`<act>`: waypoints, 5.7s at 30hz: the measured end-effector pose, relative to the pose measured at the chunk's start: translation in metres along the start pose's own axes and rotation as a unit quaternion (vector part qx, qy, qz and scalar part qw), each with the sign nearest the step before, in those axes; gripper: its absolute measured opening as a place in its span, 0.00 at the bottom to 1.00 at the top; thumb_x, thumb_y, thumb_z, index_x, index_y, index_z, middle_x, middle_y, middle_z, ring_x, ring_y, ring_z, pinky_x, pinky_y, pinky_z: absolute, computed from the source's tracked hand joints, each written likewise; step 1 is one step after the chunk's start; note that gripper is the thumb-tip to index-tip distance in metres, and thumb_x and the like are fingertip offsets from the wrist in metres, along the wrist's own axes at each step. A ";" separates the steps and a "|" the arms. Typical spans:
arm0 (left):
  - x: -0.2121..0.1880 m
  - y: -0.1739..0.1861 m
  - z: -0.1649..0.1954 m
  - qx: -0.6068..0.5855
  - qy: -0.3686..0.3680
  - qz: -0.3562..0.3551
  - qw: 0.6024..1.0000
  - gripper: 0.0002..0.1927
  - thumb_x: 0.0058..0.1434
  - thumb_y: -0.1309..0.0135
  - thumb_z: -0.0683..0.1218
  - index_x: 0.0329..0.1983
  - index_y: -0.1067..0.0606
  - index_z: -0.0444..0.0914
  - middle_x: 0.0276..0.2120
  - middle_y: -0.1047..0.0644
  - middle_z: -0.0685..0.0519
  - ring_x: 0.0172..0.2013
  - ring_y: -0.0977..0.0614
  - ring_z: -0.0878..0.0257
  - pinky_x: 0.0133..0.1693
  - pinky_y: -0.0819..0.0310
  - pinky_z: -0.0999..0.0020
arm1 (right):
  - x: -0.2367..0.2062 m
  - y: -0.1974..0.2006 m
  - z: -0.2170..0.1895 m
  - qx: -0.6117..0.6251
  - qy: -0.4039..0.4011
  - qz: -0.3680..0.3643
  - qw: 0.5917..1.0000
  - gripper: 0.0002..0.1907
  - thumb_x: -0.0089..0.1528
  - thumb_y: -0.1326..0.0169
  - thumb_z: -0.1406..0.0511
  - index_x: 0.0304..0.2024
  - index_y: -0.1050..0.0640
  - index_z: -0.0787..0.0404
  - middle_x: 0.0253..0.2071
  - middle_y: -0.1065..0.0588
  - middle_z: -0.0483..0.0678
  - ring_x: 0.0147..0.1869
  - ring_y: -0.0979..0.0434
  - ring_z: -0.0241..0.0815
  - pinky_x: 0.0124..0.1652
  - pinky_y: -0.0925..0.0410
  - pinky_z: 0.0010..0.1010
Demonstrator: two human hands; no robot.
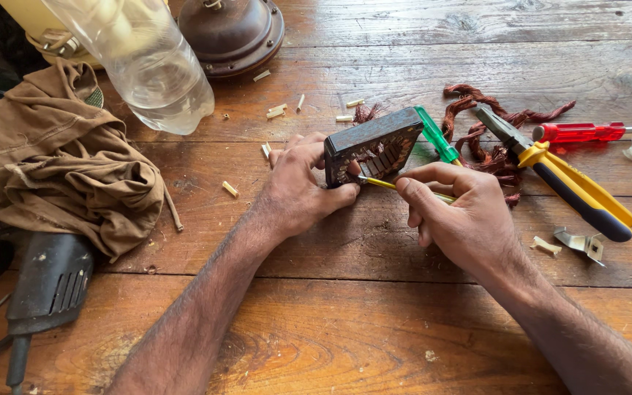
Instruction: The person holds a small dark slotted component on a wooden workbench and uses a yellow screwdriver to repeatedly pry and scrape inside its openings, repositioning the component and the tool between passes. At the end they set the screwdriver down and rest their hands on the bench.
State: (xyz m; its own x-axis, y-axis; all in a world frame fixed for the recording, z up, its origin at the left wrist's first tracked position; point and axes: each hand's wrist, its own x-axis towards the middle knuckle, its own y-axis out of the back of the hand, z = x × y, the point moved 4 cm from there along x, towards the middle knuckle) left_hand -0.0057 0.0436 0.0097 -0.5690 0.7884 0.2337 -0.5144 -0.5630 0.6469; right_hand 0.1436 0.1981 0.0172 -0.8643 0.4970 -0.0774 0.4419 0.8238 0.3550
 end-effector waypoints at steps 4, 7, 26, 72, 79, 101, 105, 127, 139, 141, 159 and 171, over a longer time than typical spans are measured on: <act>0.001 0.001 0.000 0.000 -0.004 0.004 1.000 0.13 0.50 0.33 0.48 0.39 0.18 0.44 0.46 0.21 0.55 0.57 0.27 0.58 0.65 0.43 0.54 | 0.000 0.001 0.001 -0.005 0.011 -0.001 1.000 0.14 0.64 0.44 0.63 0.46 0.18 0.66 0.23 0.23 0.46 0.21 0.27 0.30 0.19 0.33 0.22; 0.000 0.002 0.002 -0.024 -0.006 0.009 1.000 0.13 0.49 0.33 0.48 0.38 0.18 0.43 0.44 0.21 0.55 0.56 0.25 0.58 0.63 0.37 0.57 | -0.001 0.001 -0.001 -0.001 0.029 0.005 1.000 0.14 0.64 0.44 0.62 0.46 0.18 0.67 0.24 0.22 0.46 0.22 0.26 0.29 0.20 0.32 0.21; 0.001 0.002 0.010 0.020 0.014 -0.028 0.999 0.13 0.52 0.35 0.48 0.41 0.19 0.44 0.45 0.22 0.54 0.57 0.27 0.59 0.67 0.49 0.51 | 0.000 0.005 -0.002 0.000 -0.004 -0.003 1.000 0.14 0.64 0.44 0.63 0.46 0.18 0.66 0.23 0.23 0.46 0.20 0.27 0.29 0.19 0.33 0.22; 0.003 0.001 0.001 -0.020 -0.037 0.003 0.999 0.14 0.50 0.31 0.46 0.40 0.18 0.41 0.39 0.21 0.52 0.50 0.21 0.58 0.57 0.29 0.59 | -0.004 -0.003 -0.003 -0.046 0.098 0.015 0.994 0.15 0.67 0.45 0.61 0.51 0.18 0.63 0.29 0.20 0.46 0.28 0.23 0.30 0.26 0.28 0.21; 0.004 0.003 0.002 0.004 -0.037 0.002 0.999 0.15 0.51 0.31 0.47 0.41 0.18 0.40 0.37 0.21 0.52 0.48 0.21 0.58 0.56 0.28 0.59 | -0.005 -0.005 -0.007 -0.119 0.162 0.033 0.979 0.15 0.66 0.46 0.62 0.52 0.19 0.63 0.37 0.17 0.49 0.32 0.17 0.33 0.26 0.23 0.24; 0.003 0.008 0.015 0.006 -0.076 0.018 0.997 0.16 0.50 0.30 0.47 0.41 0.18 0.38 0.37 0.21 0.51 0.46 0.21 0.57 0.53 0.27 0.59 | -0.015 -0.008 -0.027 -0.248 0.347 0.086 0.900 0.11 0.65 0.42 0.66 0.49 0.19 0.64 0.35 0.19 0.52 0.35 0.18 0.45 0.35 0.26 0.37; 0.002 0.007 0.014 0.016 -0.018 -0.010 1.000 0.15 0.52 0.31 0.48 0.40 0.19 0.38 0.37 0.21 0.50 0.47 0.19 0.58 0.54 0.25 0.60 | -0.007 -0.007 -0.029 -0.236 0.358 0.061 0.901 0.11 0.67 0.43 0.65 0.49 0.20 0.64 0.43 0.18 0.53 0.43 0.15 0.45 0.40 0.24 0.35; 0.000 0.001 0.000 0.108 0.046 -0.043 0.992 0.23 0.53 0.34 0.61 0.52 0.19 0.53 0.51 0.31 0.54 0.59 0.37 0.57 0.66 0.58 0.46 | -0.021 0.006 -0.032 -0.224 0.335 0.150 0.903 0.11 0.65 0.39 0.65 0.48 0.16 0.63 0.44 0.17 0.54 0.44 0.13 0.42 0.44 0.23 0.30; 0.000 0.002 0.000 0.207 0.016 -0.046 0.977 0.31 0.51 0.34 0.66 0.57 0.21 0.53 0.56 0.30 0.52 0.61 0.40 0.55 0.62 0.58 0.44 | -0.020 0.001 -0.022 -0.227 0.277 0.108 0.928 0.10 0.64 0.40 0.64 0.46 0.16 0.62 0.38 0.16 0.50 0.36 0.14 0.37 0.35 0.22 0.27; -0.001 0.003 0.000 0.213 0.015 -0.046 0.976 0.29 0.53 0.34 0.66 0.55 0.22 0.52 0.54 0.29 0.52 0.61 0.40 0.56 0.63 0.59 0.44 | -0.021 -0.001 -0.022 -0.221 0.268 0.087 0.934 0.10 0.64 0.40 0.64 0.46 0.16 0.62 0.37 0.16 0.49 0.37 0.13 0.37 0.35 0.22 0.27; -0.004 0.003 0.003 0.167 0.020 -0.026 0.985 0.27 0.55 0.35 0.62 0.55 0.22 0.49 0.54 0.31 0.51 0.60 0.37 0.58 0.63 0.53 0.51 | -0.015 -0.002 -0.015 -0.230 0.221 0.053 0.946 0.10 0.62 0.41 0.64 0.44 0.15 0.62 0.34 0.15 0.49 0.32 0.13 0.36 0.30 0.22 0.26; -0.005 0.004 0.003 0.145 0.001 -0.017 0.989 0.26 0.55 0.34 0.60 0.56 0.21 0.50 0.54 0.30 0.52 0.60 0.36 0.58 0.63 0.52 0.51 | -0.014 0.000 -0.016 -0.188 0.217 0.051 0.957 0.12 0.64 0.42 0.64 0.45 0.17 0.65 0.36 0.16 0.52 0.34 0.14 0.36 0.31 0.20 0.25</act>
State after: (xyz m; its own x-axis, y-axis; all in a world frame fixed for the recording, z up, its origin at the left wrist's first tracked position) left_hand -0.0027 0.0380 0.0129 -0.5557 0.8049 0.2080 -0.3275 -0.4419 0.8352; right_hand 0.1517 0.1872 0.0334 -0.8755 0.3430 0.3402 0.4824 0.5809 0.6557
